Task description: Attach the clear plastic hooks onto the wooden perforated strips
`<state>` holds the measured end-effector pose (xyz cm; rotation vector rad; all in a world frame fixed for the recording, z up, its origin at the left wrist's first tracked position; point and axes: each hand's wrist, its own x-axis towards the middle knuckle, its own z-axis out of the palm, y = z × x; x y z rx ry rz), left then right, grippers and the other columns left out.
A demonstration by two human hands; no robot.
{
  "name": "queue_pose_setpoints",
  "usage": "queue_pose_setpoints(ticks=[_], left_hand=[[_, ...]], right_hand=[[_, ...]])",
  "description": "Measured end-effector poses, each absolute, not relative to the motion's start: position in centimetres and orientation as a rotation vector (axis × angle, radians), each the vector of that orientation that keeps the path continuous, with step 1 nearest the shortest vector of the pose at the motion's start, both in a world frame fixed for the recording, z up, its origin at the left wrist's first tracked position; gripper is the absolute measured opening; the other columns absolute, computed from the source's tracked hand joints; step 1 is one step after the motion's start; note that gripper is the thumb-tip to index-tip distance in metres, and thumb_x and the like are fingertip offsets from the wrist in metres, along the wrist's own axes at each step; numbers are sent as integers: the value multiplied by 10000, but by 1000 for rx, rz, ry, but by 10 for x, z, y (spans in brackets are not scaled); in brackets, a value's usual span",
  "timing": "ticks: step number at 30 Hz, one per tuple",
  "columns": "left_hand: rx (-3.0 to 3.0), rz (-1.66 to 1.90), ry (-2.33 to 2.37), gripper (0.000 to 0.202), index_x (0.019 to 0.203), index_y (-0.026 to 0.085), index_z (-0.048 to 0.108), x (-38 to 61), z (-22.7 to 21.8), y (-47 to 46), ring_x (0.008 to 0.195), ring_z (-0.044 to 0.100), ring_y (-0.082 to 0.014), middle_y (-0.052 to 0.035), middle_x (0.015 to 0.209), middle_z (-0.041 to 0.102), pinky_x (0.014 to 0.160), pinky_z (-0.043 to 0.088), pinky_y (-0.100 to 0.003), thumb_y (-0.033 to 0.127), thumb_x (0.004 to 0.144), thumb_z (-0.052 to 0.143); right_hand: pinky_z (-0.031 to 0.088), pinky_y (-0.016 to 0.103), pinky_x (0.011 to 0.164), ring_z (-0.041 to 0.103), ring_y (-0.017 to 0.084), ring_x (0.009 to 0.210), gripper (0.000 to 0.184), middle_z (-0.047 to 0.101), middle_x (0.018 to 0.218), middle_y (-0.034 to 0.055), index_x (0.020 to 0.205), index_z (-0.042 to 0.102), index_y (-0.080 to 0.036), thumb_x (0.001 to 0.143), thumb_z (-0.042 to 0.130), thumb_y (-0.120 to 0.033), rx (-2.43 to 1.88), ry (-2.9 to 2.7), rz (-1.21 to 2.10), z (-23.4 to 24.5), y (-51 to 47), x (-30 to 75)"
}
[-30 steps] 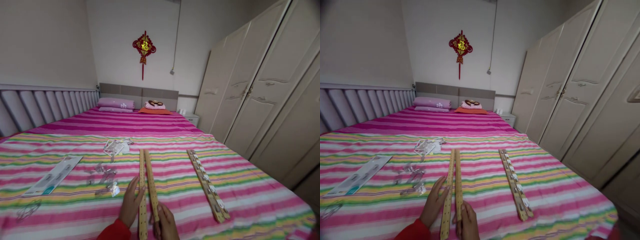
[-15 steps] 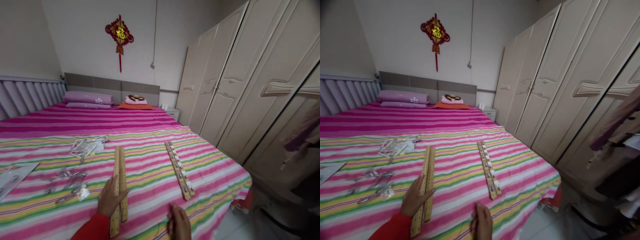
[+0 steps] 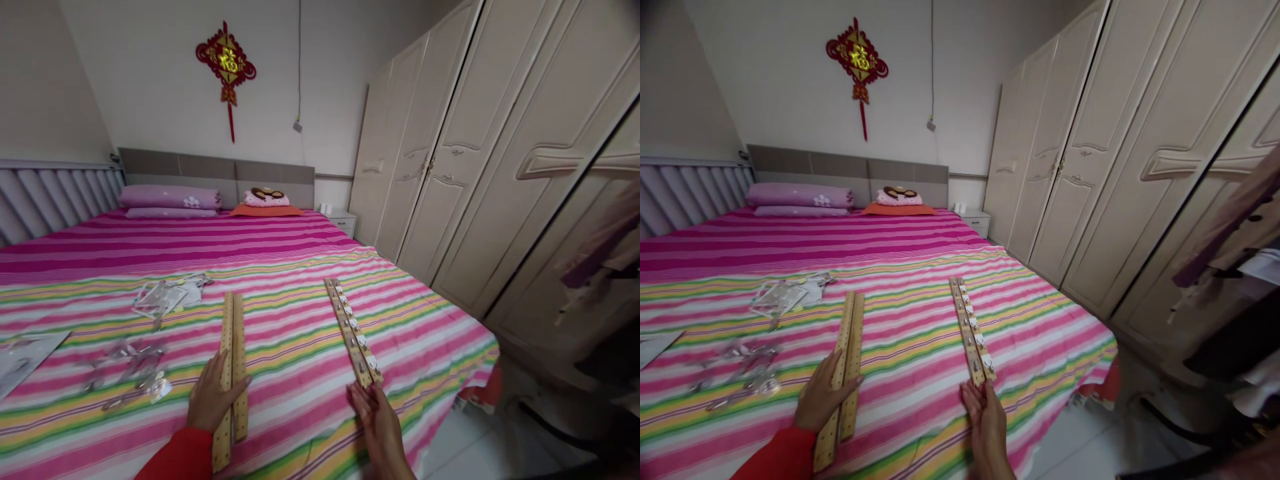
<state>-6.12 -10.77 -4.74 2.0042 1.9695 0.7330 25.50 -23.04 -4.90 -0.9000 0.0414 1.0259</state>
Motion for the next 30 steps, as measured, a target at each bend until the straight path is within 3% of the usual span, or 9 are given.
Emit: queue_pose_setpoints(ticks=[5,11,18,24,30], left_hand=[[1994,741,1968,815,1392,164,327,-62,-49,-108,1347,300,-302,-119,1462,351,1076,271,-463,615,729,474],[2004,742,1957,809,1392,157,330,-61,-46,-109,1354,289,-289,-119,1458,358,1079,266,-455,609,736,471],[1983,745,1961,797,1381,155,347,-60,-44,-110,1352,293,-290,-126,1451,369,1075,263,-458,587,727,495],[1974,747,1956,808,1385,155,342,-60,-44,-111,1355,290,-283,-125,1460,356,1078,261,-447,587,722,504],[1944,777,1924,814,1388,159,344,-61,-48,-111,1370,261,-289,-125,1470,340,1092,236,-462,569,713,542]], right_hand=[[621,235,669,723,211,741,346,728,718,68,829,614,-106,602,792,-298,-912,24,985,-56,-226,255],[619,260,686,723,211,746,380,732,735,86,847,593,-117,624,777,-363,-895,17,1007,-54,-228,251],[607,272,694,712,203,784,375,710,749,76,676,541,-164,609,786,-440,-764,39,1169,-46,-217,243],[547,157,488,637,100,548,217,674,668,26,752,633,-131,653,777,-260,-660,55,1355,-35,-200,239],[517,157,515,584,76,559,244,643,687,-5,840,649,-126,649,782,-197,-462,-61,1567,-29,-198,227]])
